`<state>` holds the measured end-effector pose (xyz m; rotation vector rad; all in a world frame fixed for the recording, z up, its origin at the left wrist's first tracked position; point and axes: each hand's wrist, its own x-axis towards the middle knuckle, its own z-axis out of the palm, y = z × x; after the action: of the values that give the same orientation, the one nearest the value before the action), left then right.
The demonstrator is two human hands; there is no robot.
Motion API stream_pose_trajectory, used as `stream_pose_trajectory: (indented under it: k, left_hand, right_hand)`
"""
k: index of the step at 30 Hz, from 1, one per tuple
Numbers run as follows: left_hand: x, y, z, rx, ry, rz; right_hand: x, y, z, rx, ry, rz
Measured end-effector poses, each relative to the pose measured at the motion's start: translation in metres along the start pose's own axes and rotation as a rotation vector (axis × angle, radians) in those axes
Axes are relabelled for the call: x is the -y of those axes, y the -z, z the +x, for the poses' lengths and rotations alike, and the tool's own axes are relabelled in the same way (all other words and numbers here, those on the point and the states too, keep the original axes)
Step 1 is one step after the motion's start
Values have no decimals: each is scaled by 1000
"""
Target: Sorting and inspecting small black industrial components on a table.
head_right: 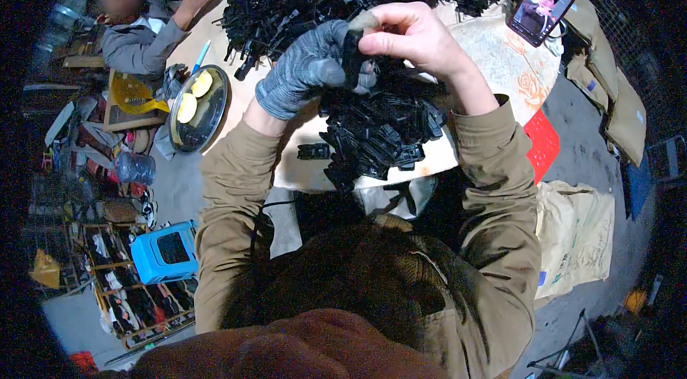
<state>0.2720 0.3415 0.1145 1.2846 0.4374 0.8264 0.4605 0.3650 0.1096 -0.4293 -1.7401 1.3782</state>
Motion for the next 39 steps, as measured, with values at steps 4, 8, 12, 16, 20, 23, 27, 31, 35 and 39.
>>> stream_pose_trajectory:
  k: [4,8,12,16,20,23,27,31,35,39]
  left_hand:
    - [0,-2,-3,-136,4,59]
    - [3,2,-2,-350,-174,361]
    - [12,0,0,-545,-277,473]
    - [12,-11,3,-546,-446,433]
    - [14,-6,0,-540,-433,641]
    - [12,-9,0,-546,-407,445]
    - [16,-9,2,-545,-593,775]
    - [19,-3,4,-492,-739,987]
    - [11,-11,8,-463,-431,793]
    - [1,-7,1,-262,-242,582]
  right_hand:
    - [-4,1,2,62,72,-148]
    - [2,-13,2,-164,17,-218]
    - [-3,-15,0,-167,29,-273]
    - [-11,-18,0,-159,48,-355]
    - [-11,-20,1,-155,62,-325]
    - [-6,-22,1,-167,11,-303]
    - [-1,-23,1,-164,-70,-190]
    - [-1,-20,1,-161,-140,-118]
    - [-6,19,5,-124,-54,-449]
    - [-7,49,0,-185,-59,-962]
